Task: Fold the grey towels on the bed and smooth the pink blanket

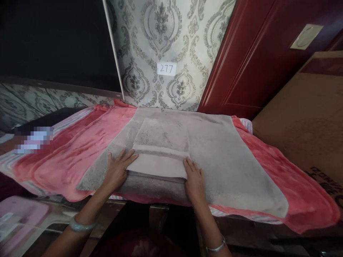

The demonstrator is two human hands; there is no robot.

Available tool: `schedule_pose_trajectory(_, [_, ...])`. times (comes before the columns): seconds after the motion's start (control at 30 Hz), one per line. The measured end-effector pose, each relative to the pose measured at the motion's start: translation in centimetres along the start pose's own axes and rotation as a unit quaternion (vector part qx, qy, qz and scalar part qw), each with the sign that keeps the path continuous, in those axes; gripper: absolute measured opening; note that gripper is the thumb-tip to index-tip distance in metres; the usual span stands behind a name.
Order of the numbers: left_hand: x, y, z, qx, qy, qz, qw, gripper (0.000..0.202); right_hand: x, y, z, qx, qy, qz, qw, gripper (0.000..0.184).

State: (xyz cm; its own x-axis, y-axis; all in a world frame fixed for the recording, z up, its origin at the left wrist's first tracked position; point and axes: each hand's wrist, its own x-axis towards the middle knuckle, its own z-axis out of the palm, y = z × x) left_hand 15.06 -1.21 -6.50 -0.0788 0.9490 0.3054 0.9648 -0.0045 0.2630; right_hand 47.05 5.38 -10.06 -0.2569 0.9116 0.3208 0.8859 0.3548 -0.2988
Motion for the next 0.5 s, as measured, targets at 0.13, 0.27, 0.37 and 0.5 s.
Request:
schedule_pose_trajectory(0.13, [-0.1, -0.2, -0.1, -0.002, -0.003, -0.016, 1.000, 0.084, 0.2, 0.4, -0.1, 0.017, 0.011, -0.011, 1.000, 0.089])
schedule_pose_trajectory(0.27, [-0.2, -0.2, 0.1, 0.001, 0.037, 0.020, 0.999, 0.082, 0.4, 0.8, -0.2, 0.077, 0.033, -0.048, 0.995, 0.092])
schedule_pose_trajectory(0.37, [-0.3, 0.0, 0.3, 0.002, 0.066, 0.028, 0.997, 0.079, 0.5, 0.9, 0.1, 0.092, 0.049, -0.057, 0.993, 0.090])
schedule_pose_trajectory(0.5, [-0.2, -0.4, 0.3, -0.015, 0.032, 0.017, 0.999, 0.081, 0.5, 1.2, 0.8, 0.079, 0.048, -0.063, 0.994, 0.087])
